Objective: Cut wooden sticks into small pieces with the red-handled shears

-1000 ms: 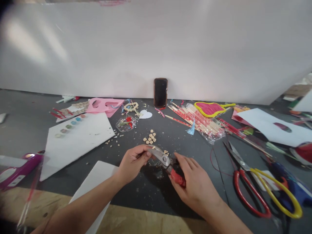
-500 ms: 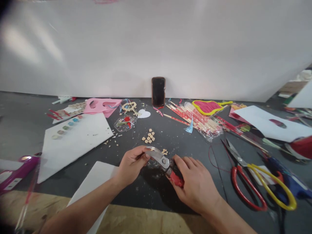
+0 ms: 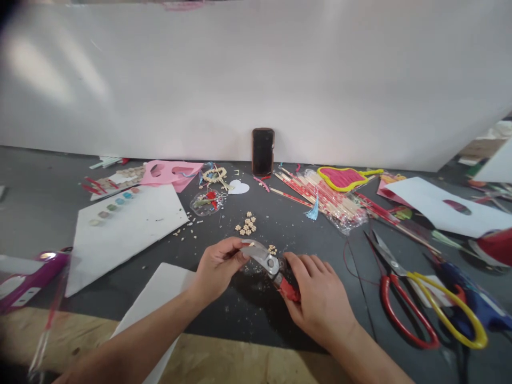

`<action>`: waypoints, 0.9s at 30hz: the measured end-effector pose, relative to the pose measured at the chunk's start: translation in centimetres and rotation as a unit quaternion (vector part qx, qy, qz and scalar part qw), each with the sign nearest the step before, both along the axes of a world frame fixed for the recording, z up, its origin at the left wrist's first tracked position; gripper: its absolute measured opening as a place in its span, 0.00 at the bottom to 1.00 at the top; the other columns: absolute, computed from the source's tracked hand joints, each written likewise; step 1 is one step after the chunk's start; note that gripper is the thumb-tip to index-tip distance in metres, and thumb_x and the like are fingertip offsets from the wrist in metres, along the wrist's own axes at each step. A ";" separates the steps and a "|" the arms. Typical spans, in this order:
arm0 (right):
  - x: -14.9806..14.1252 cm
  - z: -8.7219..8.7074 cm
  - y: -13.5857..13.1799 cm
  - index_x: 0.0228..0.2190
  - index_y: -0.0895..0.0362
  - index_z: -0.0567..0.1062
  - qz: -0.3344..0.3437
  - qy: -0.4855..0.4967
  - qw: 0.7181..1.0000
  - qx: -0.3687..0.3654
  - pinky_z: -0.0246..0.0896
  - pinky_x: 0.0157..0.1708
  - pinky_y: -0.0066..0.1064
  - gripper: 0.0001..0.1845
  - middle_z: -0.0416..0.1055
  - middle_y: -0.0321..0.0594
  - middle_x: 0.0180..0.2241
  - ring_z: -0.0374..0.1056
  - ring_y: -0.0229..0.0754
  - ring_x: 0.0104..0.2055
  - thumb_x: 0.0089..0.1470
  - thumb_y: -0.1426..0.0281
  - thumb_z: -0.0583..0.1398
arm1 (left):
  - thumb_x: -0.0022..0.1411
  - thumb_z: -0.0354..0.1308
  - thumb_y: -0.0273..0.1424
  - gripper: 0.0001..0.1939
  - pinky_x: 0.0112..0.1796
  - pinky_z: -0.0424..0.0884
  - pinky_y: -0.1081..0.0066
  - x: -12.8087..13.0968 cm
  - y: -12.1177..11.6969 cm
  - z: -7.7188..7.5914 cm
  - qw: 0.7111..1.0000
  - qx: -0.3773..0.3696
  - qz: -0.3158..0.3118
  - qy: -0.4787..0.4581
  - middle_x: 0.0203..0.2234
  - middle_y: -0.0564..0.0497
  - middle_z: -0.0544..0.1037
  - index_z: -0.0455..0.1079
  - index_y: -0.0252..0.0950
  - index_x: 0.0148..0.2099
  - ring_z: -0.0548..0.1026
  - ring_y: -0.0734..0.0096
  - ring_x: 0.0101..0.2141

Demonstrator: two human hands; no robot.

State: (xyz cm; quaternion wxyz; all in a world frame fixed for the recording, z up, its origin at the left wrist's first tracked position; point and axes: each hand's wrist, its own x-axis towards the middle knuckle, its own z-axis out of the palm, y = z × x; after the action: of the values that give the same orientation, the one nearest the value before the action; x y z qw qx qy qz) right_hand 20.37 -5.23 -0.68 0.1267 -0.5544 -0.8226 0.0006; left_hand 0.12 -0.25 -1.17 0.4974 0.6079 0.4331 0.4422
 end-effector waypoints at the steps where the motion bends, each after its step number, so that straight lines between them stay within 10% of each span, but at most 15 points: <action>1: 0.0 0.0 0.0 0.48 0.58 0.63 -0.002 -0.002 1.000 0.000 0.60 0.39 0.41 0.24 0.69 0.49 0.42 0.65 0.49 0.41 0.48 0.66 0.55 | 0.57 0.54 0.32 0.08 0.24 0.63 0.77 0.0 0.0 0.0 1.000 -0.005 -0.004 -0.002 0.20 0.53 0.70 0.72 0.33 0.31 0.66 0.77 0.20; 27: 0.1 0.5 -0.5 0.44 0.58 0.64 0.007 0.010 1.000 -0.021 0.62 0.36 0.37 0.19 0.71 0.46 0.38 0.67 0.46 0.37 0.48 0.67 0.54 | 0.58 0.53 0.31 0.09 0.20 0.62 0.80 0.1 -0.4 0.3 0.997 -0.063 -0.041 -0.032 0.23 0.52 0.74 0.70 0.32 0.30 0.64 0.82 0.17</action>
State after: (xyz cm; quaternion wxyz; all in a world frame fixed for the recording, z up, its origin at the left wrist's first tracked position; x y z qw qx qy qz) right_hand 20.51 -5.71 -0.20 0.1238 -0.5507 -0.8251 0.0243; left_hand 0.20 -0.65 -0.83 0.5658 0.5782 0.4190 0.4122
